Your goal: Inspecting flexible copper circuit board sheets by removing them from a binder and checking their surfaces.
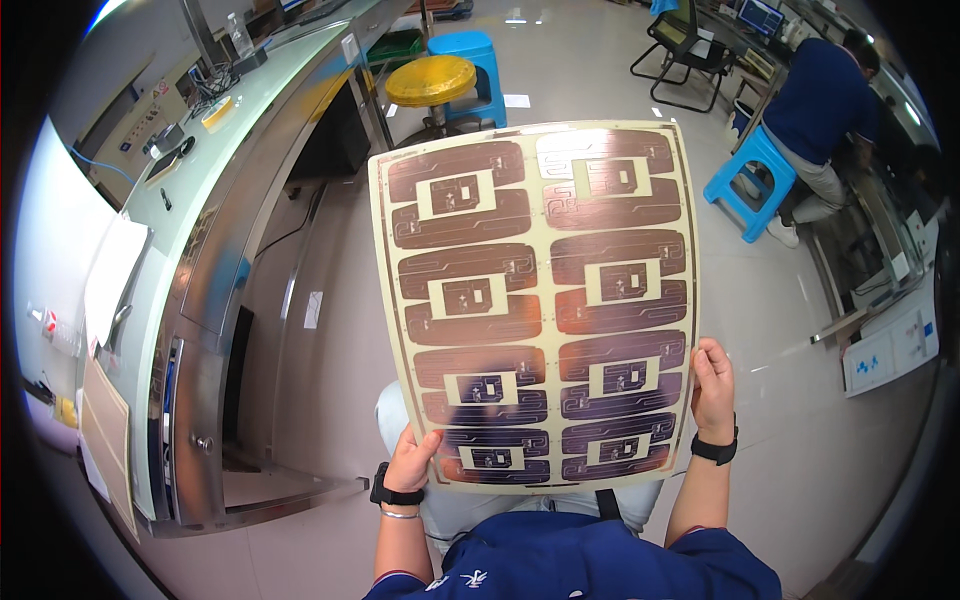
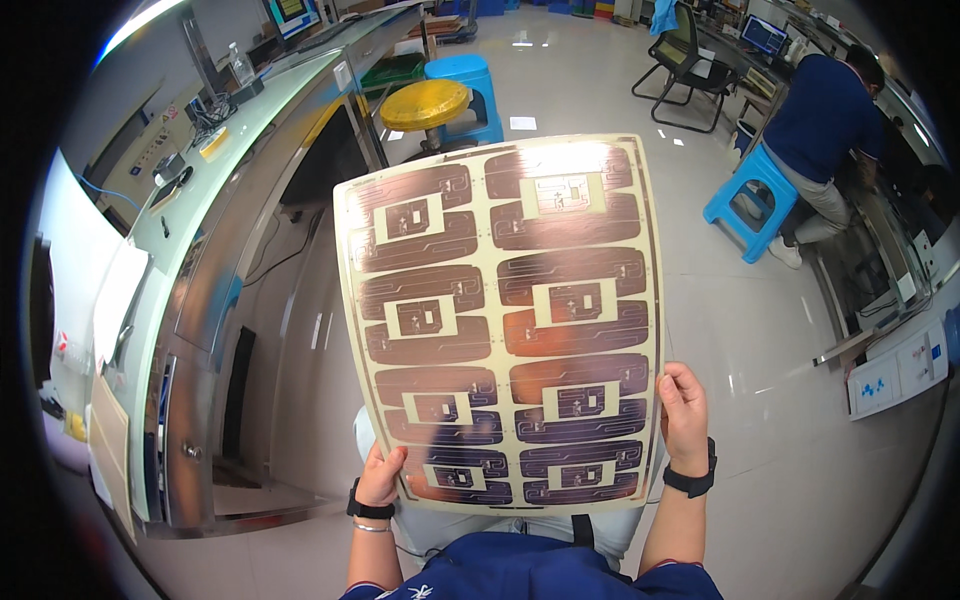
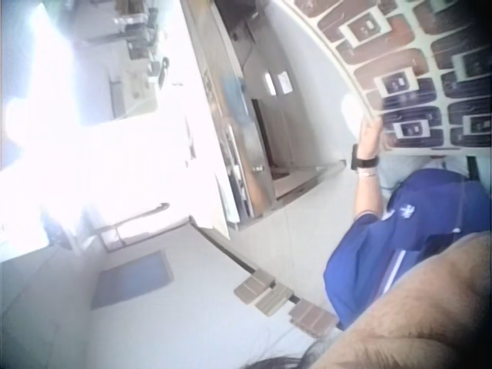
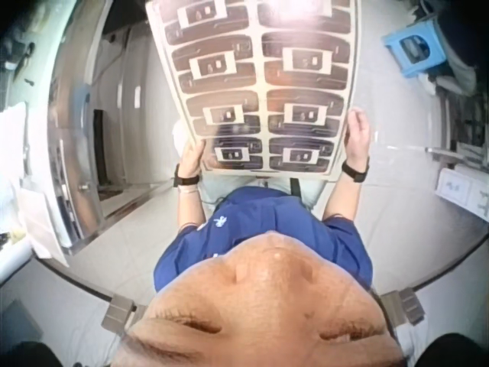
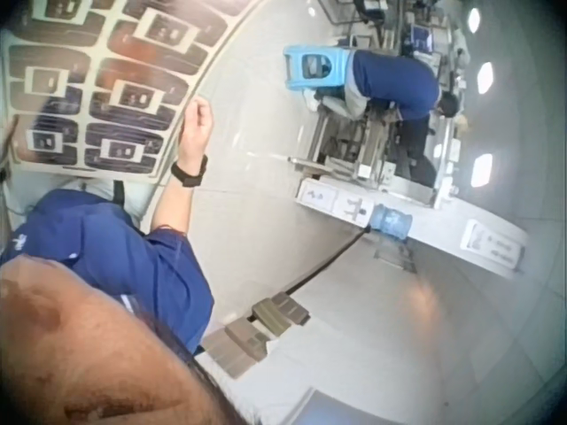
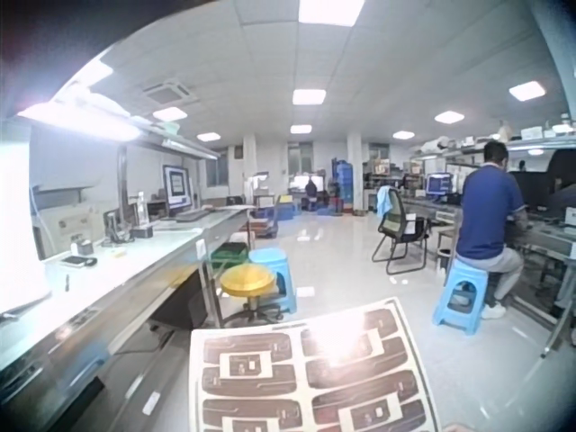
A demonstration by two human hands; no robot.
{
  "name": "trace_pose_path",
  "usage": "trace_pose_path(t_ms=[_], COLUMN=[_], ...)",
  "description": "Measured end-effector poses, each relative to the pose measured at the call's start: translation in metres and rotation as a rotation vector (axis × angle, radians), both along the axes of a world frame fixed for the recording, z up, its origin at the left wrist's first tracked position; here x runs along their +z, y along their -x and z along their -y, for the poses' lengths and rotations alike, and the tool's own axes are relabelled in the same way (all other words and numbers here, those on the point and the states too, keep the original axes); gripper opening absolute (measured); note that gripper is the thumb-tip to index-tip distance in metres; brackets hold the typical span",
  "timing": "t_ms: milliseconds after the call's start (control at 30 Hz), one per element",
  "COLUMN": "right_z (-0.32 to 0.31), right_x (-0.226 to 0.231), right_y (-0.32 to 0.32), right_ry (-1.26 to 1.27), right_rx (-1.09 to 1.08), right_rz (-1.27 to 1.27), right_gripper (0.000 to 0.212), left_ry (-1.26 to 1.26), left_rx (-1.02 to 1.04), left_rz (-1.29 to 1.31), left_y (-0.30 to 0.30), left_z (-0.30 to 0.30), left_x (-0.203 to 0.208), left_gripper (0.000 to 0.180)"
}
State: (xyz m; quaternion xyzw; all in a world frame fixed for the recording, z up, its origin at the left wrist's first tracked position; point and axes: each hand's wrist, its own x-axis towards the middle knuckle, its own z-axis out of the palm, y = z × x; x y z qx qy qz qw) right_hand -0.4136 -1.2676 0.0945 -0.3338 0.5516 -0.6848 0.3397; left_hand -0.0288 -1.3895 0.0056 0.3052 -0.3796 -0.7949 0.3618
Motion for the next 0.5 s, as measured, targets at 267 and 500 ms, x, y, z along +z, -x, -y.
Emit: trace_pose_path(t_ms=[267,500], right_z=[0.008,0.027], right_x=[0.0,-0.038], right_y=[-0.01,-0.018], right_ry=[-0.002,0.178], right_rx=[0.085,0.054], right_rz=[0.226,0.529], right_gripper=[0.032,0.023], left_ry=[0.105,-0.092], left_rx=[-0.081,0.429], left_rz=[0.151,-0.543], left_y=[-0.013,0.011], left_z=[0.014,0.017], left_x=[0.0,0.037], left_gripper=[0.048,0.067])
